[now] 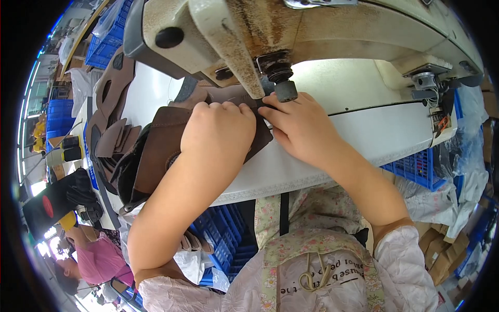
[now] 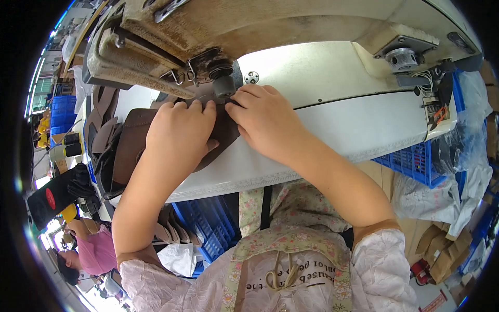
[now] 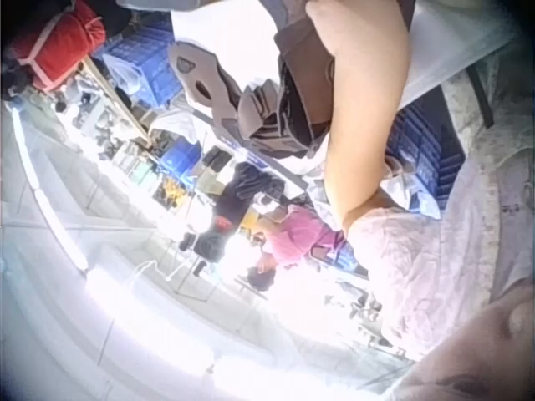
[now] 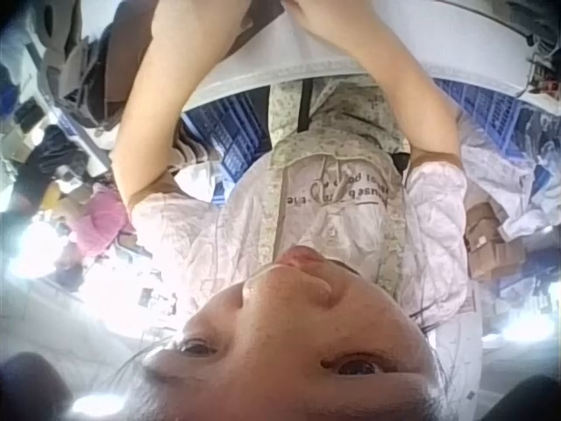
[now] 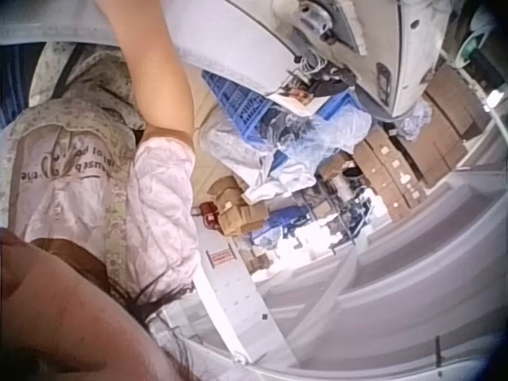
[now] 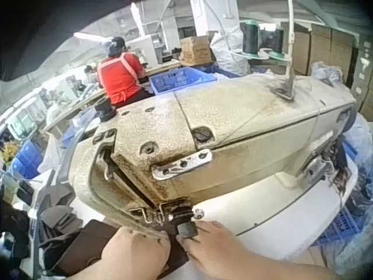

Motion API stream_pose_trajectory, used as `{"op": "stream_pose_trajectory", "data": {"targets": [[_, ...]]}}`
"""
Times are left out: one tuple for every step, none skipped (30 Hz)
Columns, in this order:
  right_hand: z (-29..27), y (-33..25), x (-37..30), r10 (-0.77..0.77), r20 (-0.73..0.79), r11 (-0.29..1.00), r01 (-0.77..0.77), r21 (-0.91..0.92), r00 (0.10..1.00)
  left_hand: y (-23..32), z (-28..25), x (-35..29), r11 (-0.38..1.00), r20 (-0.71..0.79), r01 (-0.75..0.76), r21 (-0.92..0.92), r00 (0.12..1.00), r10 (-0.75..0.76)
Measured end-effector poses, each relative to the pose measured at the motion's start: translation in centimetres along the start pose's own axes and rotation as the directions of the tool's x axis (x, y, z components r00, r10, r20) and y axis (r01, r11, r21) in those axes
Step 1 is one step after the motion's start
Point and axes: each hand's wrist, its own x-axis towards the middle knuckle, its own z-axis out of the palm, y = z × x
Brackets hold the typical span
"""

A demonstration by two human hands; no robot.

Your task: Stitching brown leather shoe components together using an industrial sewing machine.

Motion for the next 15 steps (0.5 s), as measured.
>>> {"op": "stream_pose_trajectory", "data": {"targets": [[0.1,0.0,0.0,-0.003,-0.013,1.000,0.004,0.004,1.000,-0.1,-0.3,-0.1,0.999,0.014,0.002,-0.043,1.000,-0.002],[0.0,0.1,0.0,-0.002,-0.014,1.000,0.002,0.003,1.000,-0.1,-0.7,-0.1,0.996,0.028,0.005,-0.085,1.000,-0.003],[0.0,0.2,-0.1,-0.005,-0.036,1.000,0.006,0.016,0.999,0.0,-0.8,-0.1,0.997,0.028,0.004,-0.083,1.000,-0.001],[0.0,0.4,-0.1,-0.009,-0.058,1.000,0.010,0.030,0.998,0.2,-0.8,-0.2,0.995,0.022,0.010,-0.103,1.000,-0.007],[0.1,0.6,0.0,-0.010,-0.056,1.000,0.011,0.025,0.998,0.2,-0.6,-0.4,0.992,0.011,0.016,-0.128,1.000,-0.015],[0.2,0.8,0.1,-0.014,-0.055,0.998,0.017,0.059,0.998,0.3,-0.3,-0.6,0.991,0.007,0.016,-0.130,1.000,-0.015],[0.2,0.9,0.2,-0.019,-0.053,0.995,0.024,0.093,0.998,0.5,0.3,-0.9,0.998,-0.070,0.014,-0.067,0.997,-0.019],[-0.1,1.2,0.2,-0.019,-0.054,0.996,0.024,0.091,0.998,1.0,0.5,-1.2,1.000,-0.146,0.015,-0.002,0.989,-0.015],[-0.2,1.6,0.3,-0.012,-0.033,0.991,0.016,0.130,0.999,1.7,0.5,-1.5,1.000,-0.145,0.014,0.000,0.989,-0.014],[-0.3,1.9,0.2,-0.005,-0.010,0.986,0.007,0.169,1.000,2.6,0.5,-2.1,0.994,-0.183,0.035,0.106,0.983,-0.015],[-0.4,2.1,0.2,-0.002,-0.012,0.986,0.004,0.168,1.000,3.5,0.5,-2.8,0.976,-0.221,0.058,0.211,0.975,-0.011],[-0.4,2.2,0.2,-0.005,-0.004,0.984,0.006,0.181,1.000,4.2,0.8,-3.6,0.976,-0.218,0.054,0.212,0.976,-0.006],[-0.3,2.4,0.1,-0.008,0.004,0.981,0.007,0.193,1.000,4.9,1.4,-4.5,0.958,-0.218,0.106,0.266,0.975,-0.047],[-0.2,2.4,0.2,-0.004,0.003,0.981,0.003,0.194,1.000,5.2,1.7,-5.2,0.934,-0.221,0.158,0.320,0.971,-0.088],[0.0,2.5,0.2,-0.029,0.001,0.983,0.029,0.179,1.000,5.4,1.9,-5.7,0.955,-0.213,0.147,0.257,0.973,-0.092]]}}
